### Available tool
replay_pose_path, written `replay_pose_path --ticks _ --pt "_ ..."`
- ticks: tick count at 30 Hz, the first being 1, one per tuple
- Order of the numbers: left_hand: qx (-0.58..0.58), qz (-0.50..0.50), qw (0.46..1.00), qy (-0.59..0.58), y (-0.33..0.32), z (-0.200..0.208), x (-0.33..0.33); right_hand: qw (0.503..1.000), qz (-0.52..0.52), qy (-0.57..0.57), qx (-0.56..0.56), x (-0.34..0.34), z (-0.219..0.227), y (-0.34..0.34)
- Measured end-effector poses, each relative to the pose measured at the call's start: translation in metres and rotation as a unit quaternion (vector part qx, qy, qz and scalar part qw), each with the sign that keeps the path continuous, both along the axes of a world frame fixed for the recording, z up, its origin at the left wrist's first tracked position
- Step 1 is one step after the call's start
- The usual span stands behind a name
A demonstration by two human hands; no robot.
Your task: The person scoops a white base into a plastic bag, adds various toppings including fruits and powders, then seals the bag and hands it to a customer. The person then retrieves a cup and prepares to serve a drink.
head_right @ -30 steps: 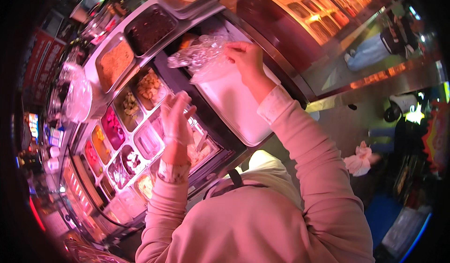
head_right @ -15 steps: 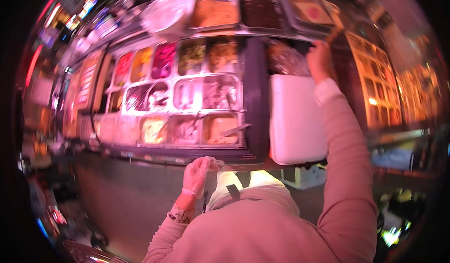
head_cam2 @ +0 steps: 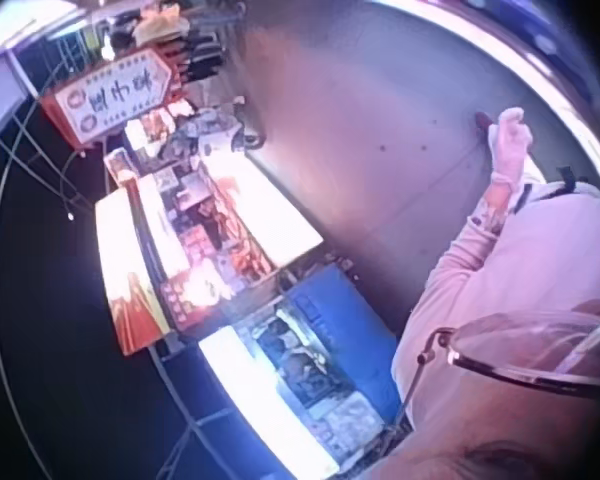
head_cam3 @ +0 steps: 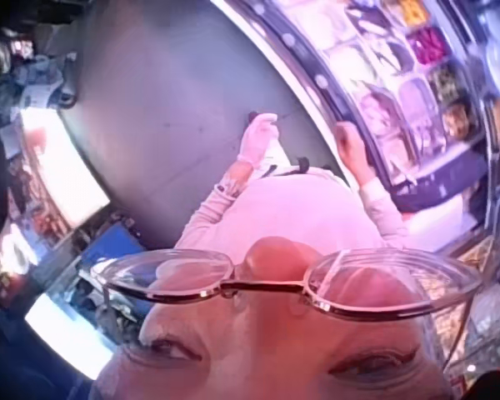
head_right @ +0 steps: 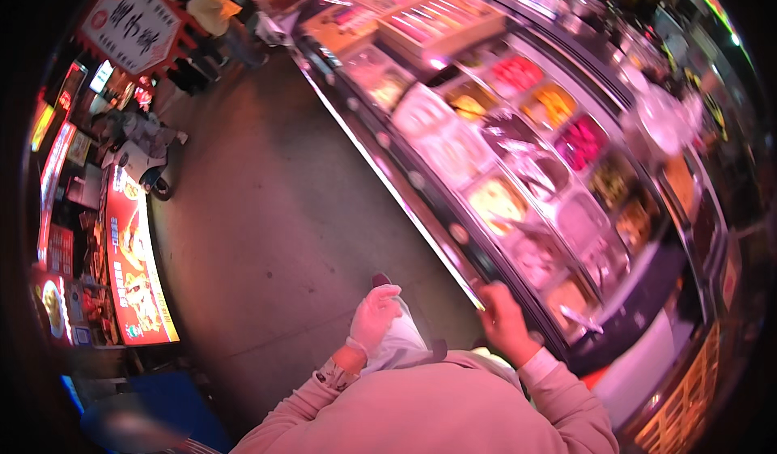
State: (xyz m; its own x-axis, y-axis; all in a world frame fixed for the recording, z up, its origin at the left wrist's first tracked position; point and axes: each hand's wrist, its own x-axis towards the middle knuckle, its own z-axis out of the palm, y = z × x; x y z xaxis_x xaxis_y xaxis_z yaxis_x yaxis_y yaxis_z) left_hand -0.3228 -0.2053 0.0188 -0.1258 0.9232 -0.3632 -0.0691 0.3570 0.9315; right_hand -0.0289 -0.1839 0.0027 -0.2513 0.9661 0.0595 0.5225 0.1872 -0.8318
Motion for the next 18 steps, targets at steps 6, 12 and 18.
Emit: replay_pose_path --ticks 6,12,18 --pt "-0.138 -0.089 0.986 0.02 0.076 -0.006 -0.207 0.976 0.077 -0.058 -0.196 -0.199 0.009 0.083" --pt "0.208 0.131 0.818 -0.519 0.215 0.124 -0.413 0.962 0.263 0.047 -0.052 -0.406 0.072 0.221" --pt "0.277 0.02 0.893 -0.354 0.368 0.143 -0.595 0.944 0.284 0.038 0.166 -0.584 0.083 0.406"
